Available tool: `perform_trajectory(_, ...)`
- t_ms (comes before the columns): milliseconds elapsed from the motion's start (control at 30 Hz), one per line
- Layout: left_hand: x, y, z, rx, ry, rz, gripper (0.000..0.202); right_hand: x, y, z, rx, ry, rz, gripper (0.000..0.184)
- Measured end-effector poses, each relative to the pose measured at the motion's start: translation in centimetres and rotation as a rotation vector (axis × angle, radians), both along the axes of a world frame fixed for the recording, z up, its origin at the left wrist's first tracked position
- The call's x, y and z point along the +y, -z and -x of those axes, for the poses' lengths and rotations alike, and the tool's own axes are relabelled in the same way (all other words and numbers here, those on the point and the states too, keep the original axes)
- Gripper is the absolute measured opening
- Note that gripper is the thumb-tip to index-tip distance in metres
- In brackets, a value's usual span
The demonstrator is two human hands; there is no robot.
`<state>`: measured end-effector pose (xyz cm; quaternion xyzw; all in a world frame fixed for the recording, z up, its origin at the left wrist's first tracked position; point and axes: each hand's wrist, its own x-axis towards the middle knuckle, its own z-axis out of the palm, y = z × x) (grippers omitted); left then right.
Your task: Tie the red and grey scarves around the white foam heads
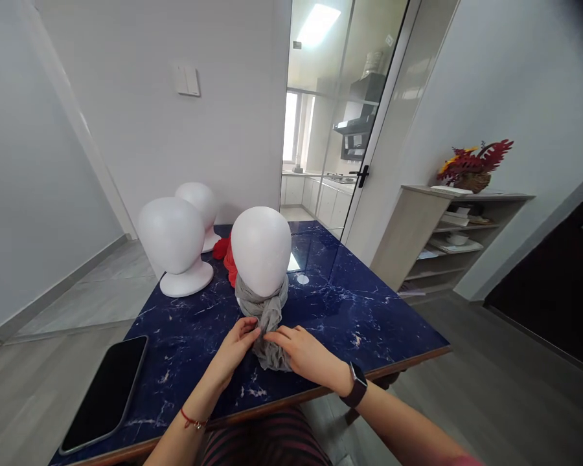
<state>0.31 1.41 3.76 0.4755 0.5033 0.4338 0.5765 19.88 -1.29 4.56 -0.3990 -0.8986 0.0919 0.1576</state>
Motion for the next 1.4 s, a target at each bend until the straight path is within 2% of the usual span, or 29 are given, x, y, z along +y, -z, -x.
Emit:
perform_trajectory(67, 0.3, -0.1, 1.2, 0.162, 0.020, -0.116, 0.031, 0.5, -0.2, -1.0, 0.202, 0.023, 0.092, 0.053)
perform_trajectory(133, 1.0, -0.5, 2.5, 0.322, -0.013, -0.210, 0.023, 1.5, -0.3, -1.7, 0.488, 0.114, 0.144, 0.035)
perform_trajectory(200, 1.9, -1.1, 3.6, 0.462, -0.063, -0.284, 0.018, 2.5, -0.4, -1.9, 0.747, 0.256, 0.121, 0.017)
perform_trajectory(267, 3.0, -1.8, 4.2, 0.561, -0.073, -0.340, 0.015, 3.4, -0.5, -1.6, 0.882, 0.356, 0.079, 0.017)
perform_trajectory(333, 4.0, -2.3, 4.4, 0.636, -0.064, -0.377, 0.014, 3.7, -0.6, -0.9, 0.846, 0.301, 0.109, 0.023)
perform_trajectory(400, 4.8, -2.5, 4.4, 0.731, -0.056, -0.401, 0.018, 3.4, -0.5, -0.4, 0.676, 0.134, 0.189, 0.024)
perform_trajectory(467, 5.5, -2.2, 4.5, 0.856, -0.029, -0.413, 0.024, 2.9, -0.3, -0.3, 0.530, 0.031, 0.186, 0.020)
perform_trajectory(533, 6.2, -1.6, 4.7, 0.974, 0.019, -0.393, 0.031, 2.9, -0.1, -0.8, 0.551, 0.109, 0.047, 0.018)
perform_trajectory(633, 7.4, -0.8, 4.8, 1.062, 0.075, -0.350, 0.041, 4.9, 0.0, -2.0, 0.758, 0.392, -0.133, 0.020)
perform_trajectory(700, 8.4, -0.5, 4.7, 1.070, 0.085, -0.339, 0.050, 7.5, 0.2, -2.5, 0.759, 0.530, -0.133, 0.024)
perform_trajectory(833, 10.2, -0.2, 4.0, 1.049, 0.098, -0.352, 0.060, 12.6, 1.9, -2.2, 0.314, 0.703, -0.043, 0.025)
perform_trajectory(900, 10.7, 0.2, 3.8, 1.026, 0.122, -0.375, 0.061, 13.9, 3.0, -1.6, 0.179, 0.731, -0.016, 0.024)
perform_trajectory(1000, 11.0, 1.5, 3.7, 0.925, 0.124, -0.401, 0.059, 14.5, 4.5, -0.9, 0.127, 0.694, -0.024, 0.028)
perform_trajectory(1100, 10.9, 2.9, 3.5, 0.807, 0.035, -0.393, 0.054, 14.5, 5.2, -0.5, 0.155, 0.681, -0.005, 0.028)
perform_trajectory(1200, 10.3, 3.5, 2.9, 0.711, -0.074, -0.407, 0.046, 14.4, 5.5, -0.3, 0.239, 0.689, 0.046, 0.024)
perform_trajectory(1333, 8.9, 2.7, 2.1, 0.645, -0.153, -0.470, 0.032, 13.8, 5.2, -0.2, 0.383, 0.663, 0.121, 0.015)
perform_trajectory(1400, 8.3, 2.2, 1.9, 0.622, -0.161, -0.478, 0.026, 13.4, 4.8, -0.2, 0.546, 0.643, 0.216, 0.012)
